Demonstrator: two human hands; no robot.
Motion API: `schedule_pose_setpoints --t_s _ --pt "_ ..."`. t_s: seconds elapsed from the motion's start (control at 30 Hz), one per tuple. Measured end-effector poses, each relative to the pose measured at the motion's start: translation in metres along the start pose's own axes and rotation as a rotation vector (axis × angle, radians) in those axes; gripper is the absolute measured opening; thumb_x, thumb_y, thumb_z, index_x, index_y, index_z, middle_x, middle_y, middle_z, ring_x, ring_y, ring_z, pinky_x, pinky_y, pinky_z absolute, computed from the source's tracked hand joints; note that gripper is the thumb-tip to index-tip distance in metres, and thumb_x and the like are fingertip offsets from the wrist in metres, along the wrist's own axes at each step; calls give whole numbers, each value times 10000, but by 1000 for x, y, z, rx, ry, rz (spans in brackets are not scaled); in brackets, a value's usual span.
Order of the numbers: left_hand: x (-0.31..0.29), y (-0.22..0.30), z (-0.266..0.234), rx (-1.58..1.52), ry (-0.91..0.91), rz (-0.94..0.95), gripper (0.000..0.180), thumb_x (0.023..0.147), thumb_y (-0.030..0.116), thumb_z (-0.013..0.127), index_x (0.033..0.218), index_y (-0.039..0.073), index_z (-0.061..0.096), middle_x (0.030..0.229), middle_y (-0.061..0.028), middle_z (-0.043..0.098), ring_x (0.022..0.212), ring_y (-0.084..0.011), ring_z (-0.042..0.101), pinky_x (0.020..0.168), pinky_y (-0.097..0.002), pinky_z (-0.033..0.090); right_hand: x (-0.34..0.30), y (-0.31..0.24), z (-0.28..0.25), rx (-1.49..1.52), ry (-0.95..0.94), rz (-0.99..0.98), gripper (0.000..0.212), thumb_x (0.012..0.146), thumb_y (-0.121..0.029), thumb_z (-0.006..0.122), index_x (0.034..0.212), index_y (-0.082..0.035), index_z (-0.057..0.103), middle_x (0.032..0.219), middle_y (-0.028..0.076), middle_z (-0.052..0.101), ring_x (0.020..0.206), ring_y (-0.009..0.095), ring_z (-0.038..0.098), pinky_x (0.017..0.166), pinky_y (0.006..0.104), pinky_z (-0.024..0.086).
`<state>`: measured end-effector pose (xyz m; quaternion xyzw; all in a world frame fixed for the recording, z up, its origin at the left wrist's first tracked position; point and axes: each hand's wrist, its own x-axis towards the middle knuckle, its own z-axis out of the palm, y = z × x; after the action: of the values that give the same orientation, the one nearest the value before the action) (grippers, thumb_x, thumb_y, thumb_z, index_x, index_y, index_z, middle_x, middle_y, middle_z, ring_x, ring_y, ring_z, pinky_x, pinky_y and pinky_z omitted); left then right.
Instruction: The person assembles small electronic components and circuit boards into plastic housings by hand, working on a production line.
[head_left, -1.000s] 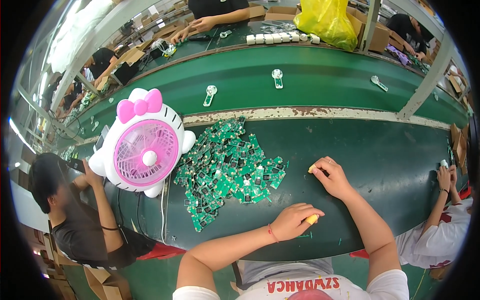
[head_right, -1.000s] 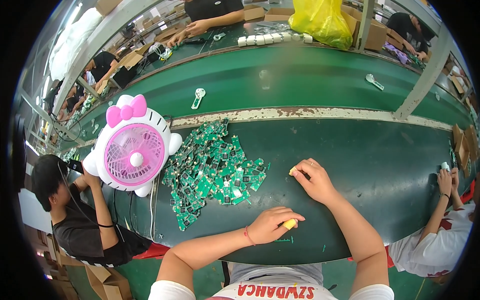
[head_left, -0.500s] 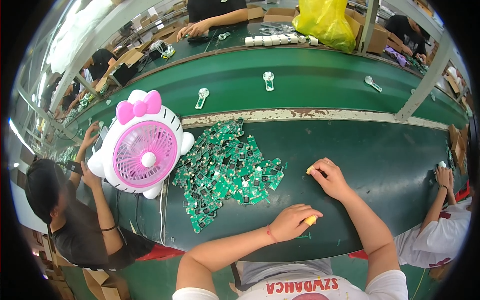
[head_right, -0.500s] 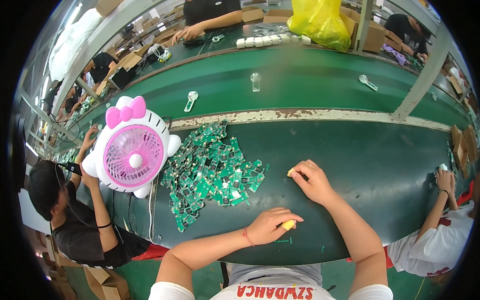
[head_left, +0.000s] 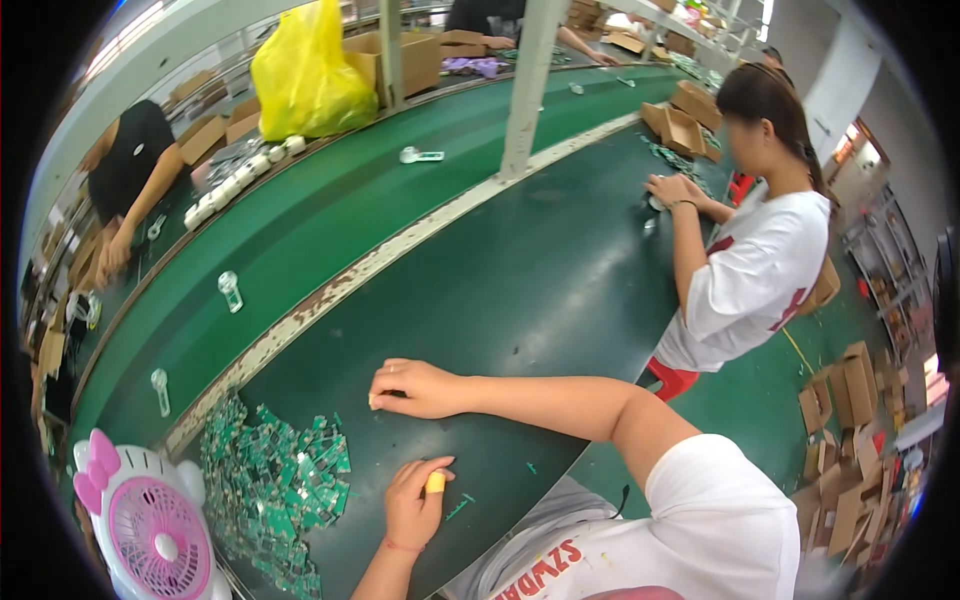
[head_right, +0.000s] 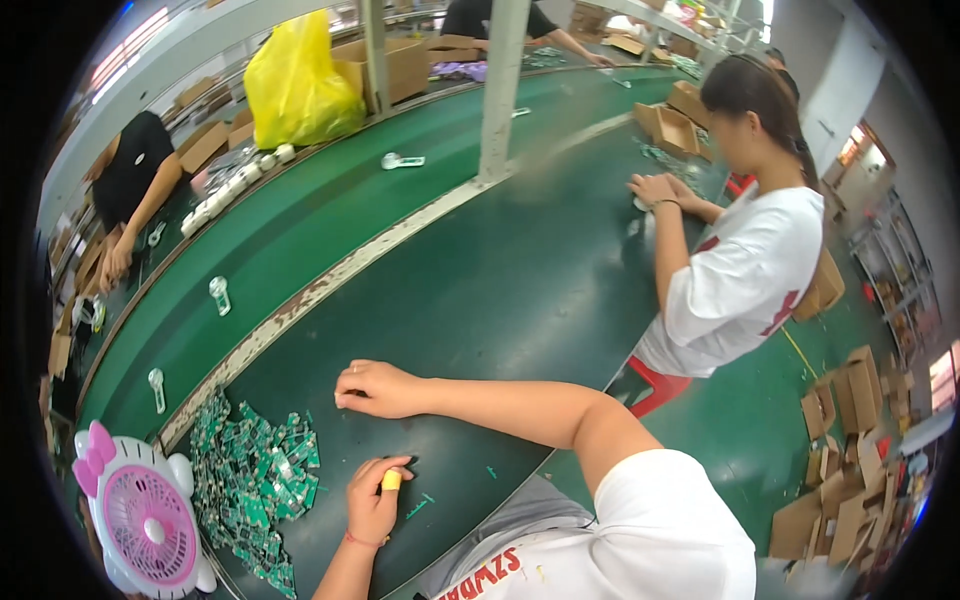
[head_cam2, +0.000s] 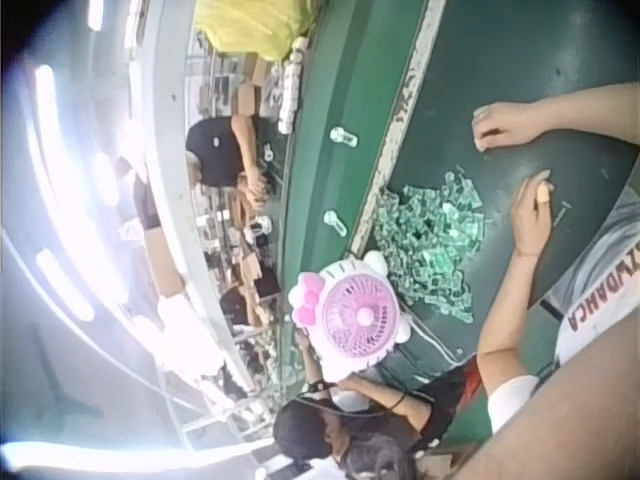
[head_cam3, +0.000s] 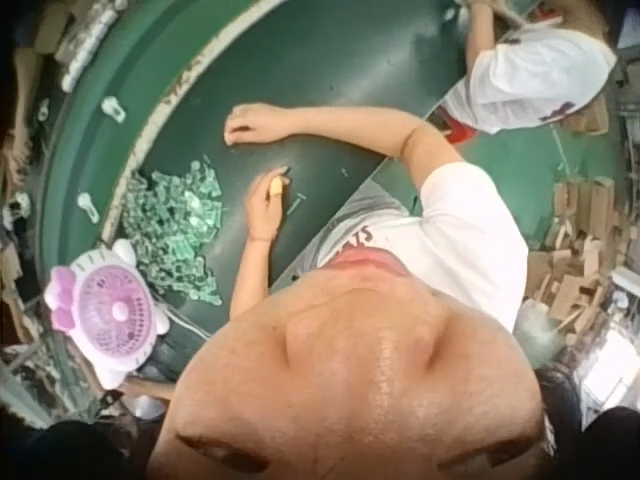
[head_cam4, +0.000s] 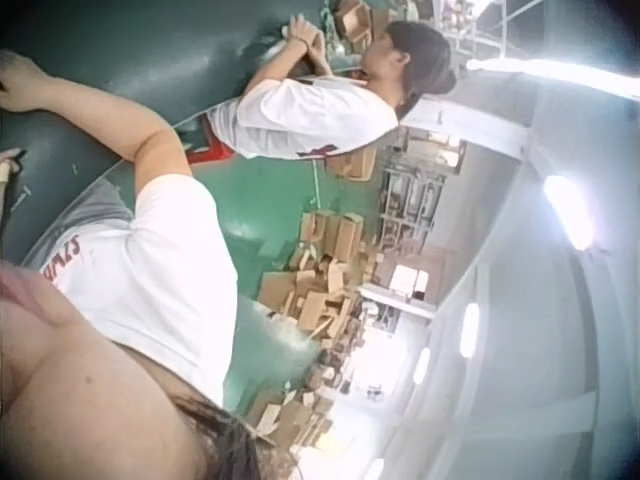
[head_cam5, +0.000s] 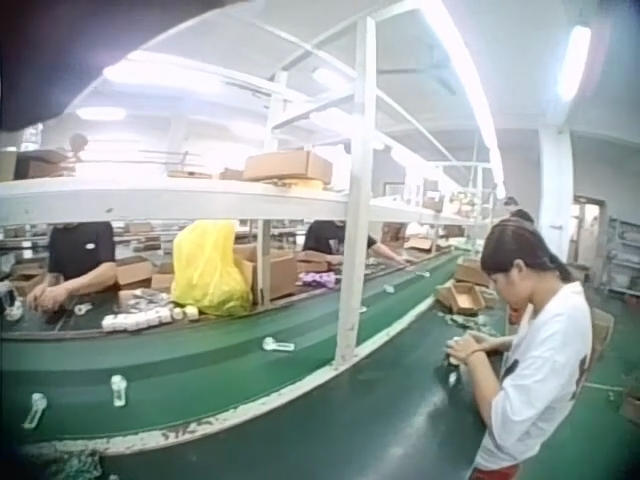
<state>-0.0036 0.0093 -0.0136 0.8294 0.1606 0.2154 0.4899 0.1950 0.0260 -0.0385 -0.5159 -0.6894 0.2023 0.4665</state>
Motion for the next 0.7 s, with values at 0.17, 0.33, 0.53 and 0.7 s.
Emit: schedule_pose_setpoints --t_s 0.17,0.33,0.53,0.7 --pt "0 1 3 -35 -7 0 213 809 9 530 979 51 650 791 -70 656 745 -243 610 699 -324 470 -4 -2 -3 0 11 -13 108 855 -164 591 816 -63 595 744 41 595 742 219 530 714 340 445" --pt "1 1 1 -24 -10 -9 215 808 13 529 981 53 651 790 -68 656 745 -241 607 700 -323 467 -2 -1 -1 12 8 -18 103 851 -158 592 810 -63 594 741 40 595 743 219 531 715 339 445" --pt "1 -1 0 -11 -4 -2 216 805 13 529 981 54 647 790 -67 653 746 -249 605 700 -325 466 0 -1 -1 17 1 4 97 849 -155 593 805 -68 596 738 38 594 742 222 532 710 336 446" --pt "0 -1 0 18 -9 15 224 806 16 527 991 65 645 797 -57 649 759 -248 601 707 -324 463 0 0 -1 7 0 -13 104 849 -163 596 806 -68 596 739 39 594 746 224 533 705 338 448"
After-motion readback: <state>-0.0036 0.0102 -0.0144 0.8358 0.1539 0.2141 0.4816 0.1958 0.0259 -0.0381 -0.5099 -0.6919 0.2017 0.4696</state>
